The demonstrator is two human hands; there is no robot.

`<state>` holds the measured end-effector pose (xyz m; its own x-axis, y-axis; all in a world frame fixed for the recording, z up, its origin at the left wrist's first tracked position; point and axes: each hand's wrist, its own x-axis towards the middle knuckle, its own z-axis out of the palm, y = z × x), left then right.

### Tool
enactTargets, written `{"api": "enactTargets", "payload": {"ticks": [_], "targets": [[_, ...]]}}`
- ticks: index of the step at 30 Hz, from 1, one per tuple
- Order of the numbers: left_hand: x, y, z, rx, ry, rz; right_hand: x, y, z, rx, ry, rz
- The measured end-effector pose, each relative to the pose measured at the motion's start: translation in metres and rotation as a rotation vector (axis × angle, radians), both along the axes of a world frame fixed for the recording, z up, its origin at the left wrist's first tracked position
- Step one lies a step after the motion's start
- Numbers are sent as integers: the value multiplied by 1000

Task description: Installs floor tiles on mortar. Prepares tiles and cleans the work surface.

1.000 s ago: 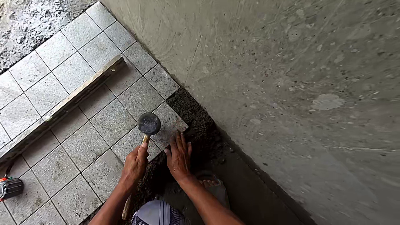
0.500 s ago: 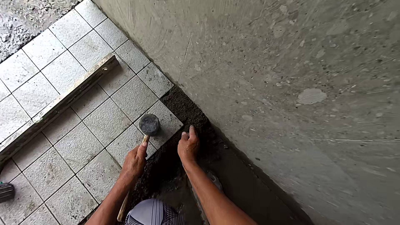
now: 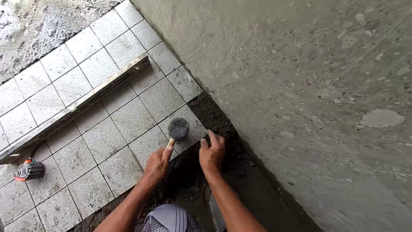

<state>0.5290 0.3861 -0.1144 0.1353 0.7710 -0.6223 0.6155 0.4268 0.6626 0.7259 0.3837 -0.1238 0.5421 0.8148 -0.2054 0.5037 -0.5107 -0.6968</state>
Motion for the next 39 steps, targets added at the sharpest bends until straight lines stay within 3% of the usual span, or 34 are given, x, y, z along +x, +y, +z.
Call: {"api": "enactTargets", "payload": {"ticks": [3,7,18,30,34,39], "targets": [[4,-1,3,16,-8,3,-2,4,-11,38,-209,320],[7,2,6,40,19,-16,-1,13,-22,-25,-341,472],[21,25,5,-2,-53,-88,3,9,-26,-64,-415,460],[-5,11,20,64,-141,0,1,11,-19,-80,-412,437],[-44,-20,19,197,73,71,-5,5,-4,9,-178,188],[-107,-35,13,391,464,85,-29,1,10,-205,575,-361]]}}
